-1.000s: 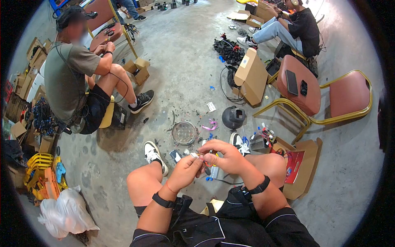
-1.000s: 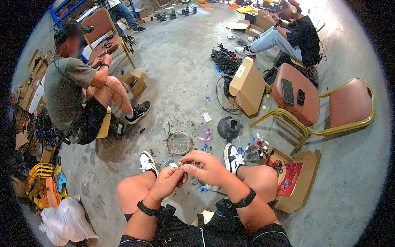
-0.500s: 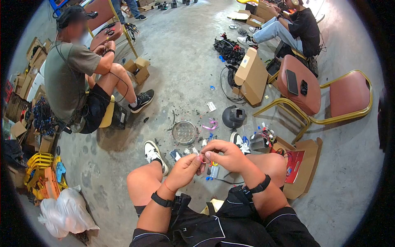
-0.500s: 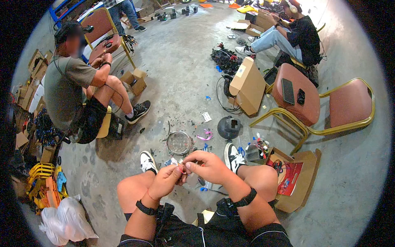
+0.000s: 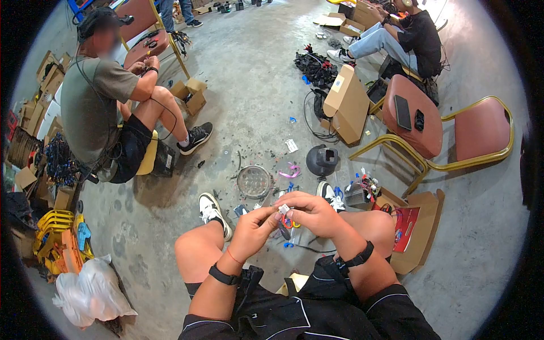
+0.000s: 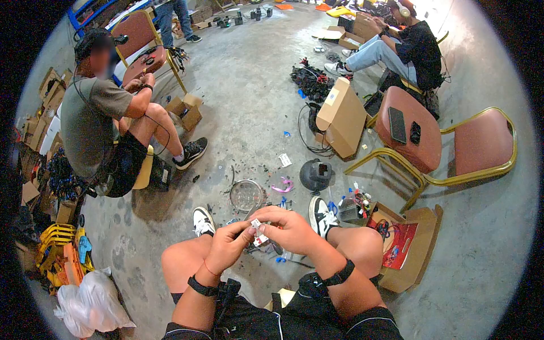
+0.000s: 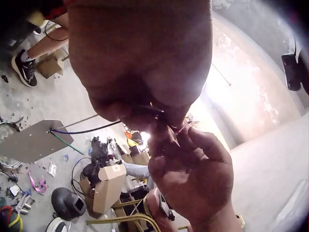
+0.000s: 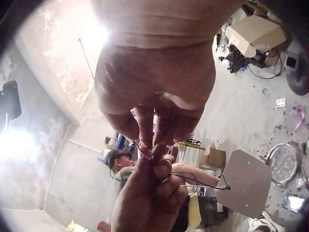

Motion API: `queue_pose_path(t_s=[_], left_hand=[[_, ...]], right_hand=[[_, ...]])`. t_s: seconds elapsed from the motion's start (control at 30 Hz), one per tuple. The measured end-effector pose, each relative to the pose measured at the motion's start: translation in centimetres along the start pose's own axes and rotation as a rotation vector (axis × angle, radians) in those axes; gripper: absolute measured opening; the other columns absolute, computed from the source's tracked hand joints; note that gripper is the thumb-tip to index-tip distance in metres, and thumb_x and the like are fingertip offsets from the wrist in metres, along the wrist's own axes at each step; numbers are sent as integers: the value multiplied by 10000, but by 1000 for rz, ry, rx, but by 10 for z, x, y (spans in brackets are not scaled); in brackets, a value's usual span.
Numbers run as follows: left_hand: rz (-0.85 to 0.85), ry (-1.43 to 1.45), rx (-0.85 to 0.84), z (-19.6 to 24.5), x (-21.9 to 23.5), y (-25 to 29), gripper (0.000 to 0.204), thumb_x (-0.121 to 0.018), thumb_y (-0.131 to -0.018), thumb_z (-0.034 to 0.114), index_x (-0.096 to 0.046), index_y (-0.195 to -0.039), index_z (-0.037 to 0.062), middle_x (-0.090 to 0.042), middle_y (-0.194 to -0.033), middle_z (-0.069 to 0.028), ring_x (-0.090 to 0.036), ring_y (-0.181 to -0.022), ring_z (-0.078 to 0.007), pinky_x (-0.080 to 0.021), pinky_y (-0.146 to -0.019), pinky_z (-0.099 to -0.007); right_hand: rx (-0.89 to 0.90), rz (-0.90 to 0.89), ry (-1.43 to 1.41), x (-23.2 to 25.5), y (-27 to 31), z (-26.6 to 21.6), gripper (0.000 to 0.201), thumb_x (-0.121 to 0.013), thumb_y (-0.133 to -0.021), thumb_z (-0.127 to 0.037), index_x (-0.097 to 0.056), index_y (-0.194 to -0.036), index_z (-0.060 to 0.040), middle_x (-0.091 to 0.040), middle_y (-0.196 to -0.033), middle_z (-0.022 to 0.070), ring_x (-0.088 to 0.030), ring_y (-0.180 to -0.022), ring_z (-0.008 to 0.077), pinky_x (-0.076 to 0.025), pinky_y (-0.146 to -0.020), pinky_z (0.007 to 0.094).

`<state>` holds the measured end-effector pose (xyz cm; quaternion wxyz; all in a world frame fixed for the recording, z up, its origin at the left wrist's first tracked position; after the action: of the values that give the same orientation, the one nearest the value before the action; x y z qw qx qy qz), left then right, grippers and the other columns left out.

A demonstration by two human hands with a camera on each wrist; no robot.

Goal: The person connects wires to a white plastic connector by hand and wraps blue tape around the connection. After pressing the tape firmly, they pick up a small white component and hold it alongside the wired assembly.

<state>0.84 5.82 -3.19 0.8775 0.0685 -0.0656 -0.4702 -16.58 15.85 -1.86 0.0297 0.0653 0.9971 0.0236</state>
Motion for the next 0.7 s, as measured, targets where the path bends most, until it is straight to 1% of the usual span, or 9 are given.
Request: queue_pose_path(t_s=[0.03,0.13,0.2,0.23,0.3,0.33,0.4,0.63,0.7], left_hand=[[30,138,64,0,-1,1,238,-674,-1034,170,-721,-1166,-23,-728,-990,-48,-641,-847,-93,-524,-744,-243],[73,206,48,-5,-1,0,232,-711,-1006,135,-718,-1179,-20,-735,-1029,-41,-658,-896,-80,-545,-747,-231],[105,232,48,-5,-2,0,234,-720,-1000,139,-722,-1178,-12,-739,-1032,-43,-663,-895,-78,-550,-731,-234],[137,258,48,-5,-2,0,235,-729,-994,144,-725,-1178,-3,-743,-1036,-44,-667,-894,-76,-555,-714,-236],[151,243,41,-5,-2,0,236,-738,-988,146,-729,-1166,-8,-749,-1024,-49,-675,-884,-80,-557,-710,-236],[165,227,35,-6,-2,0,236,-747,-981,148,-734,-1154,-12,-755,-1013,-54,-684,-874,-84,-559,-707,-235],[195,152,-7,-6,-3,1,227,-757,-972,145,-742,-1131,-16,-759,-991,-55,-690,-858,-88,-560,-709,-239],[268,-23,-136,-5,-5,2,169,-775,-941,117,-766,-1037,-22,-769,-924,-74,-696,-810,-100,-559,-709,-263],[268,-77,-141,-5,-4,2,161,-772,-937,111,-763,-1029,-21,-765,-908,-82,-695,-795,-108,-554,-702,-270]], right_hand=[[0,0,0,0,0,1,268,-658,-968,-64,-719,-1220,5,-674,-1263,143,-622,-1200,247,-485,-1029,364],[63,-18,20,0,0,4,291,-669,-971,-91,-712,-1244,0,-655,-1315,149,-604,-1237,249,-476,-1051,373],[182,-11,87,-2,-1,3,292,-686,-977,-149,-701,-1235,-14,-663,-1245,79,-633,-1135,179,-533,-924,330],[182,-11,88,-3,0,3,292,-686,-977,-149,-701,-1235,-14,-663,-1245,79,-633,-1135,179,-533,-924,330],[99,-5,63,-4,0,3,339,-731,-967,-205,-690,-1253,-26,-663,-1221,69,-650,-1071,158,-542,-865,310],[99,-4,63,-4,0,3,339,-731,-967,-205,-690,-1253,-26,-663,-1221,69,-650,-1071,158,-542,-865,310],[-59,-3,-40,-4,0,6,318,-725,-981,-163,-684,-1257,-10,-642,-1299,120,-645,-1094,174,-541,-901,314],[32,72,-113,-11,-3,19,289,-764,-964,-216,-692,-1167,-23,-677,-1151,49,-679,-892,111,-555,-740,262],[-67,119,-149,-12,-3,15,285,-772,-959,-222,-693,-1146,-22,-693,-1088,34,-680,-835,100,-558,-705,255]])
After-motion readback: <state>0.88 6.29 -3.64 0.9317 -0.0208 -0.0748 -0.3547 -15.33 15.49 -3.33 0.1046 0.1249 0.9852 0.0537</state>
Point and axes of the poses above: each hand's wrist, its own y-axis away from the middle knuckle, its own x-axis out of the back of the hand, z = x × y, the point moved 2 cm from there along -y, towards the middle knuckle
